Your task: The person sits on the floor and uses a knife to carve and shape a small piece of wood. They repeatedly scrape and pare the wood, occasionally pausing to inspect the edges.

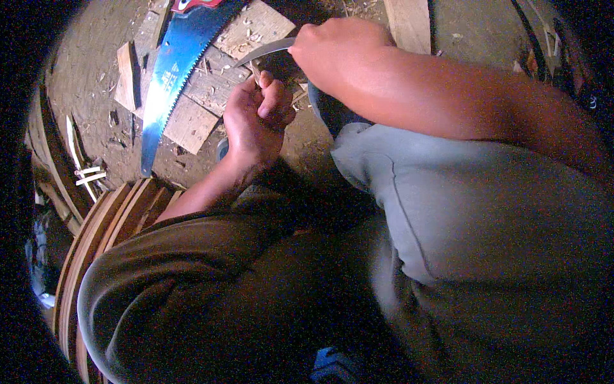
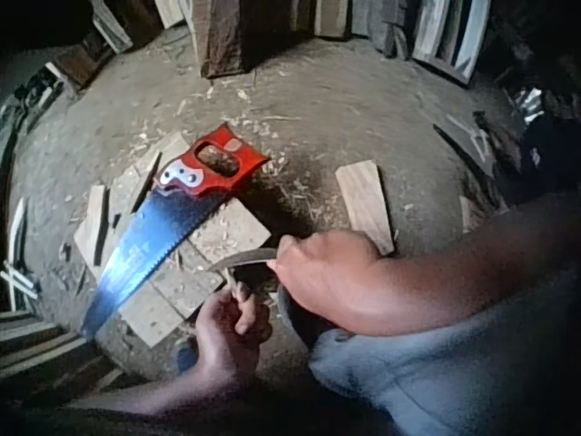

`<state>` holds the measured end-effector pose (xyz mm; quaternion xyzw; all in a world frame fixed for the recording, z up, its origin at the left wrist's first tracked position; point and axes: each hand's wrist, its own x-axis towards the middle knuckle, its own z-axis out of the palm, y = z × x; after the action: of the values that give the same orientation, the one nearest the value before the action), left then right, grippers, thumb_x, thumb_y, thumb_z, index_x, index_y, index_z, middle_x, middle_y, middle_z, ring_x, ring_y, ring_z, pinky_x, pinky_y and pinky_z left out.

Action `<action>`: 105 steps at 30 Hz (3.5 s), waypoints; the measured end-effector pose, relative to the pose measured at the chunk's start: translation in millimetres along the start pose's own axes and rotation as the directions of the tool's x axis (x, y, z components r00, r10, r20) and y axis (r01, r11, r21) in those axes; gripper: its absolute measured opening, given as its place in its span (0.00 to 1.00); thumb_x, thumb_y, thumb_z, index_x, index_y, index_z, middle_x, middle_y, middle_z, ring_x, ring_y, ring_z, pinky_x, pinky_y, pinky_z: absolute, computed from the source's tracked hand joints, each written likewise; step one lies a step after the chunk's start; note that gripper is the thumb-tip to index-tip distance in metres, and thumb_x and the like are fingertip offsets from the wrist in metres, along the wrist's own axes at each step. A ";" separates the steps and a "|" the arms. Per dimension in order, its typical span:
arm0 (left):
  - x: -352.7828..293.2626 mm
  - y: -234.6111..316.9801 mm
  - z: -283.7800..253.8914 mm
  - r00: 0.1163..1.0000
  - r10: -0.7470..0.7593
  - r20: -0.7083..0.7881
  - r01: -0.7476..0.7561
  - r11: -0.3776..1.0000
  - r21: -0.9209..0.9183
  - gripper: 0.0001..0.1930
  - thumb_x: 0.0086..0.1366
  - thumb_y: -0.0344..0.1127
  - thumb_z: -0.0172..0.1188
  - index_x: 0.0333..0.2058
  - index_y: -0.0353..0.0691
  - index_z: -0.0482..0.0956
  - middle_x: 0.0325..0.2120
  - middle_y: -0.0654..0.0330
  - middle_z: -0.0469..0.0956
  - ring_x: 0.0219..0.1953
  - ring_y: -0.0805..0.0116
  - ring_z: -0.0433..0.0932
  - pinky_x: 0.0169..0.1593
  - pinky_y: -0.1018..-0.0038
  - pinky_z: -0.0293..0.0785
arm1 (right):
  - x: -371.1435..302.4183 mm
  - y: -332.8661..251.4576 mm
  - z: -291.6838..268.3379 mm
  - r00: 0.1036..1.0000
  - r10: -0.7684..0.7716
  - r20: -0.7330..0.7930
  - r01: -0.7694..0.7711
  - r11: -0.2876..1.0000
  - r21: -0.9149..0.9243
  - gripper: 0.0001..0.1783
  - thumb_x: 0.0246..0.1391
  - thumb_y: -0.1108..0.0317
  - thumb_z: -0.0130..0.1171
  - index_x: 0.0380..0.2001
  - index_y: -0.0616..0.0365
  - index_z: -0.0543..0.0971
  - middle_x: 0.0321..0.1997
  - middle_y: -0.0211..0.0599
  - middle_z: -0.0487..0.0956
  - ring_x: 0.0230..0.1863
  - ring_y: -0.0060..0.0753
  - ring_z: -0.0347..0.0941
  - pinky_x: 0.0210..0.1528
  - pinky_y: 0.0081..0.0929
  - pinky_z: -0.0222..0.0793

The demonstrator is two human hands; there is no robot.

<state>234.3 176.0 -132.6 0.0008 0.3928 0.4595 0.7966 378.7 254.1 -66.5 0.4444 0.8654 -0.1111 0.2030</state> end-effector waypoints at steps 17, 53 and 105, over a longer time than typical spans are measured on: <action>1.1 0.3 -13.6 0.997 -0.057 -0.053 0.060 0.997 0.057 0.12 0.63 0.49 0.41 0.24 0.51 0.61 0.10 0.70 0.53 0.15 0.73 0.52 0.23 0.74 0.49 | 13.6 32.9 -36.3 0.953 -0.053 0.299 -0.022 0.970 0.243 0.29 0.64 0.54 0.37 0.26 0.69 0.75 0.26 0.59 0.75 0.33 0.60 0.72 0.39 0.48 0.68; 0.6 0.6 -16.3 0.996 0.037 0.078 -0.037 0.999 -0.009 0.17 0.61 0.48 0.30 0.18 0.46 0.56 0.07 0.65 0.51 0.12 0.72 0.48 0.19 0.74 0.45 | 35.3 -0.8 11.1 0.859 -0.077 0.507 -0.479 0.231 0.847 0.18 0.52 0.53 0.57 0.24 0.57 0.74 0.10 0.19 0.59 0.08 0.12 0.53 0.07 0.17 0.46; -6.4 6.7 -3.0 0.932 0.284 -0.224 -0.015 0.649 0.761 0.21 0.64 0.38 0.38 0.18 0.29 0.69 0.13 0.48 0.70 0.19 0.57 0.72 0.29 0.60 0.67 | -19.1 -3.1 -20.4 0.993 -0.056 0.103 0.037 0.984 0.172 0.23 0.63 0.58 0.40 0.25 0.64 0.76 0.24 0.54 0.77 0.29 0.57 0.76 0.33 0.49 0.71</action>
<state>225.9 174.1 -128.3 0.2854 0.6700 0.3157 0.6083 381.0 246.1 -39.7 0.4330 0.8508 -0.2128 0.2082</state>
